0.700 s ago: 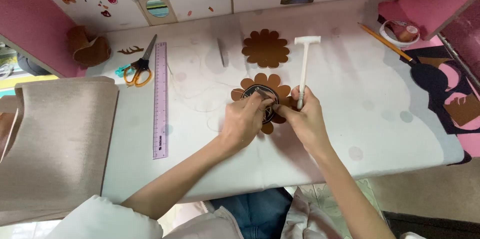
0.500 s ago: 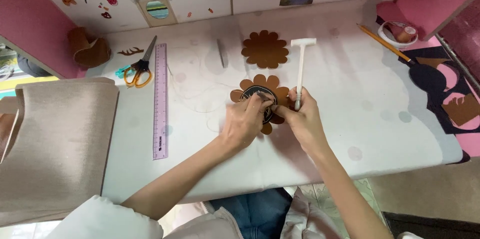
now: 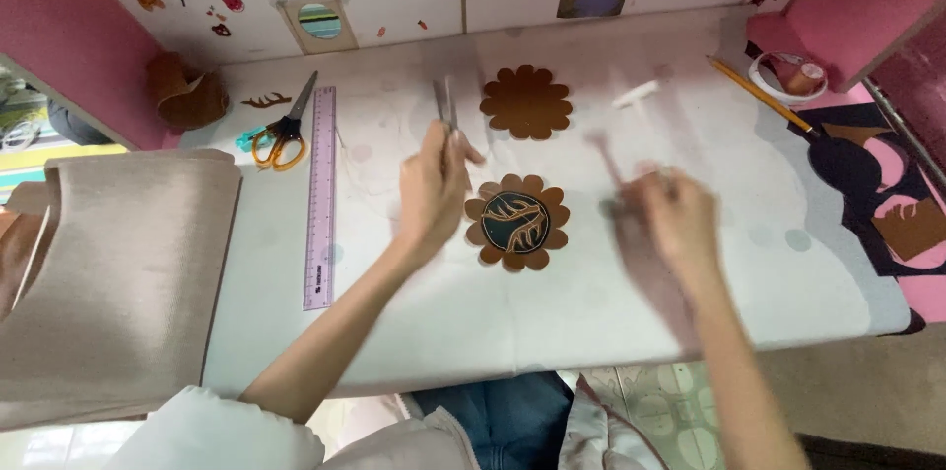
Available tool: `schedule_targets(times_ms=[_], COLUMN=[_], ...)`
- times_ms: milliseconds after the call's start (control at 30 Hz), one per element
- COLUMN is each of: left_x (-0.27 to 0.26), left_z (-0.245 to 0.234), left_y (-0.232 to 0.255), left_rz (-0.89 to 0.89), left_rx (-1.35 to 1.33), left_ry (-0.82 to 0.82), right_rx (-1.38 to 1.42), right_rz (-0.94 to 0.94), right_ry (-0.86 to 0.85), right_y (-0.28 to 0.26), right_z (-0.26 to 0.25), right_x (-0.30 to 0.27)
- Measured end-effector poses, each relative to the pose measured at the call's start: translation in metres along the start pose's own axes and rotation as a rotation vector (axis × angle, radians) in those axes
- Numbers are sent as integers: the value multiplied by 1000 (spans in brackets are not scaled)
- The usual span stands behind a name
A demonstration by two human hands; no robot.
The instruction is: Hand stitching decorative leather flower components together using a needle and thread at a craft station.
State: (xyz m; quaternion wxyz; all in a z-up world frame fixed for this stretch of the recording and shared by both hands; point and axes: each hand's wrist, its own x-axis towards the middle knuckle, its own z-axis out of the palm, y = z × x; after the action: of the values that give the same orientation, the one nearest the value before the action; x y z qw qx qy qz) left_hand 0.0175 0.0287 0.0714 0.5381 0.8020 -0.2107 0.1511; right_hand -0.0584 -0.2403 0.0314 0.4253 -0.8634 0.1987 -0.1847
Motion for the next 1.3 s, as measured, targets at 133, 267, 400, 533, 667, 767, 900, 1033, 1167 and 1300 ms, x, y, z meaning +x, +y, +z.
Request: schedule_targets(times_ms=[133,267,400,533,667,767,900,1033,1167,1300], left_x=[23,45,79,100,114,113,106,106,111,107], left_z=[-11,-21,-14,-13,-4,-3,-21,-67,-125,-141], left_y=[-21,-49,-100,-110,-146,-147,-128,-128,-175,-216], left_rz=[177,398,524,567,524,411,225,86,-116,-311], left_rx=[263,487,636,713,806,897,859,775,727,861], left_ry=[95,108,-15,-92,-139,-96,-20,87,185,102], right_rx=[-253,-584,-633,-672,-471,-240,-8,2,-272,-285], right_rz=[-119,-336,-367,-365,-518,-458,-303,-200,-187,-157], right_ry=[85,145,200,359,345,154,-250,-466,-578,-621], right_y=[104,148,159,143,114,81,17,-16,-58,-56], right_z=[-46,-84,-104,-99,-72,-41,-7,28,37,53], right_x=[75,132,153,139,113,92,45,25,14,20])
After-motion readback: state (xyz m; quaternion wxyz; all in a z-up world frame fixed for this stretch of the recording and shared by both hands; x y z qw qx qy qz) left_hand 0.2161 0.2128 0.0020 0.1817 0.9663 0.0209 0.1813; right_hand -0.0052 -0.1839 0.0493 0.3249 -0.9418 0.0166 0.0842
